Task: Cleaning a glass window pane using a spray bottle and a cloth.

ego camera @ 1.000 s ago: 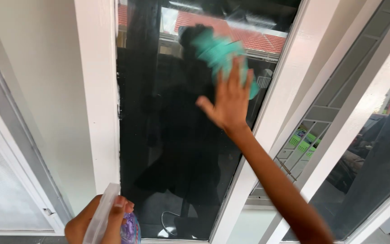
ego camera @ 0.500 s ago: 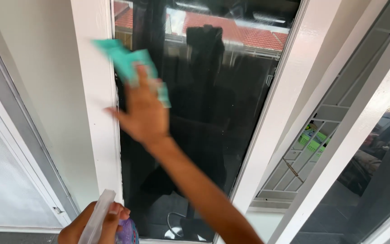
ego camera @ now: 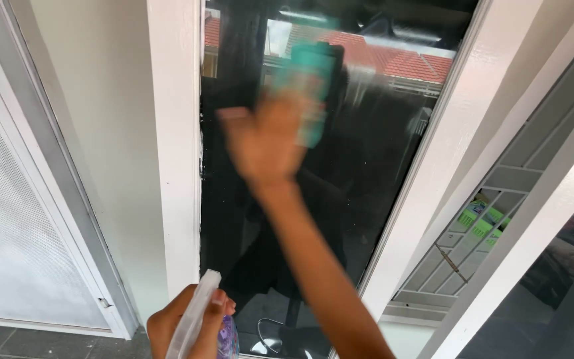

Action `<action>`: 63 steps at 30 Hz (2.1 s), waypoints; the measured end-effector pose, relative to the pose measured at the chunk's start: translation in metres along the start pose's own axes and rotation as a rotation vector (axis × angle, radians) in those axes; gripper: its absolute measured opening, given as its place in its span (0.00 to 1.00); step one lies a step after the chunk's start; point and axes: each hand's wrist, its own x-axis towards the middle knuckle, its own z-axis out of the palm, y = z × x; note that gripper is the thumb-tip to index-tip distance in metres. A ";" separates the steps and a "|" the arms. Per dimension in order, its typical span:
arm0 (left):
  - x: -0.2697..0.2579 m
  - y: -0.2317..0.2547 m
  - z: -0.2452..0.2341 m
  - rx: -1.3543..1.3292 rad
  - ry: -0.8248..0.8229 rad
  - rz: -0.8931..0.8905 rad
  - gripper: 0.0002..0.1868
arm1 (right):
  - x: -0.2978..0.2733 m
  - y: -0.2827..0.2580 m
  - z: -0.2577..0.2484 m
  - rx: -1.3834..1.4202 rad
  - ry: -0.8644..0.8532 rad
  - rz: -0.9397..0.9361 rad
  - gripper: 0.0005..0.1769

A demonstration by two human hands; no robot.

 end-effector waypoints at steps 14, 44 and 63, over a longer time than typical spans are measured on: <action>0.024 0.032 0.044 -0.048 -0.112 -0.016 0.10 | -0.054 0.108 -0.062 -0.114 -0.138 -0.252 0.52; 0.044 0.068 0.068 -0.309 0.123 0.071 0.07 | 0.037 0.179 -0.128 0.296 -0.079 -0.083 0.43; 0.056 0.035 0.023 -0.332 -0.166 -0.065 0.16 | -0.130 0.078 -0.021 0.136 -0.743 -0.624 0.52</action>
